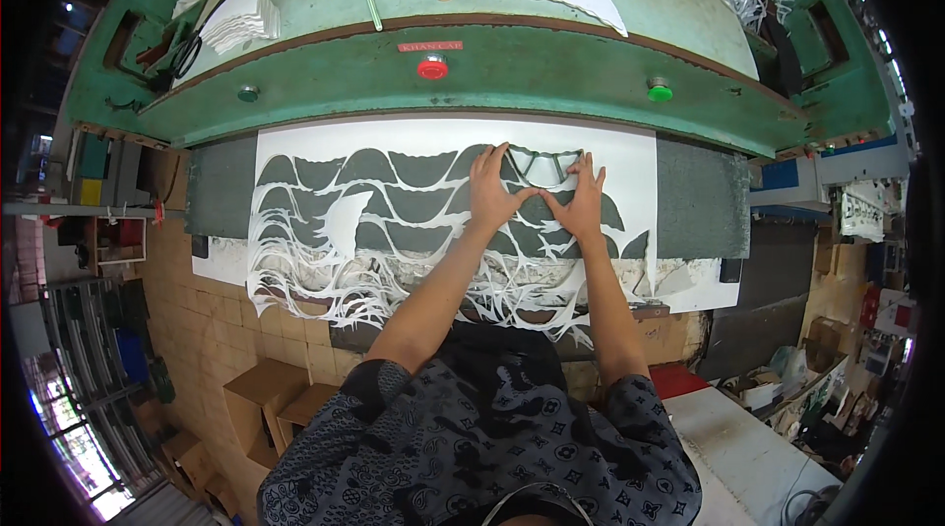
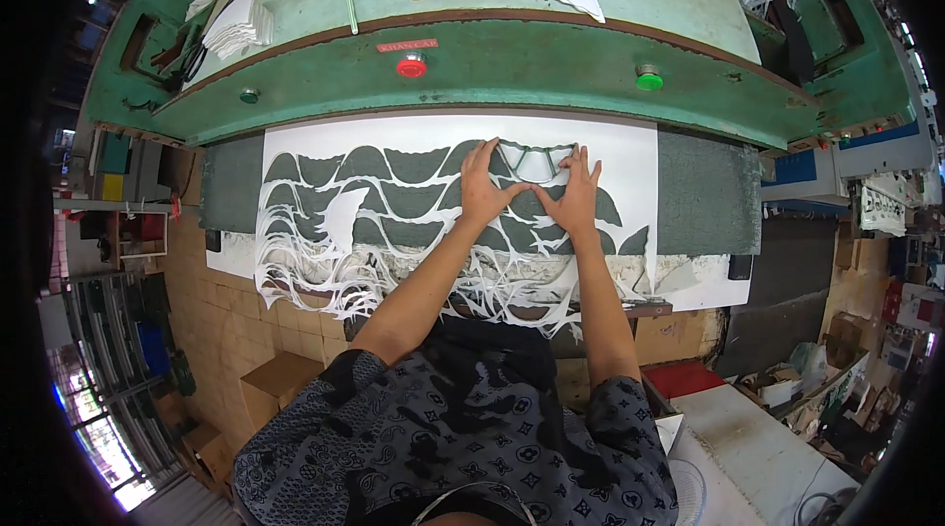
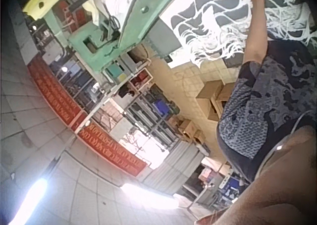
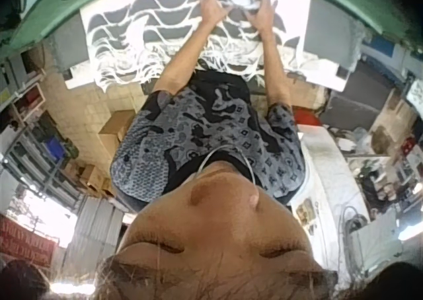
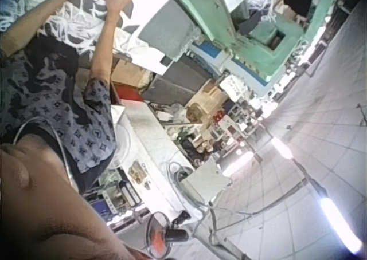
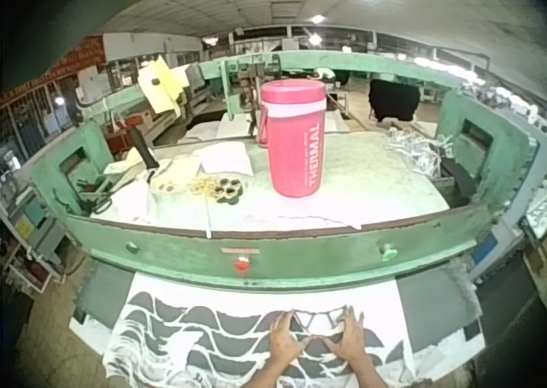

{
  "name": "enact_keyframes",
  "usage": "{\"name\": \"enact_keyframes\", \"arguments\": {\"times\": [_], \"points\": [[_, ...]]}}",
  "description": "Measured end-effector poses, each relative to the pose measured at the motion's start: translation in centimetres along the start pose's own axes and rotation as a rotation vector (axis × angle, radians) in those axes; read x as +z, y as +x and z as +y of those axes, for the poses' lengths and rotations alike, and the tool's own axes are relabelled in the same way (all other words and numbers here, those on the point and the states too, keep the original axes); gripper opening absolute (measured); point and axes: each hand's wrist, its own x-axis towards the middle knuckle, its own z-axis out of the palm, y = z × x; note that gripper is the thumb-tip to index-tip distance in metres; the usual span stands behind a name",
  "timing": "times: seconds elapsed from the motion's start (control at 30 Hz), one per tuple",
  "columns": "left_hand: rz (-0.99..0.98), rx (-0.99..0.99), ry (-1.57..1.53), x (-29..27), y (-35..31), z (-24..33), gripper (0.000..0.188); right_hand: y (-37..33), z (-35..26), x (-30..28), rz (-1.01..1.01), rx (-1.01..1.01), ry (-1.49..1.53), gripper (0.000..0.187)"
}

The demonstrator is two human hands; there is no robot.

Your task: The person repeatedly picks up small, white, circular paper cutouts from a large sheet on a green machine and stacks them into a neat pile on the machine's surface. The person uses both hands to separate the cutouts and align them in the stack.

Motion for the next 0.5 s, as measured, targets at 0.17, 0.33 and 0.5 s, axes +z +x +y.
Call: {"name": "enact_keyframes", "arguments": {"times": [0.17,0.33,0.5], "points": [[-0.023,0.013,-0.047,-0.1,0.2,-0.4,0.103,0.1,0.0,0.0,-0.002,-0.008,-0.005,0.064],[-0.016,0.043,-0.055,-0.6,0.5,-0.2,0.101,0.2,-0.2,-0.3,0.001,-0.031,-0.025,0.076],[0.084,0.174,-0.067,-5.0,-1.2,1.6,0.086,0.3,-2.5,-2.5,0.018,0.056,0.057,0.085]]}}
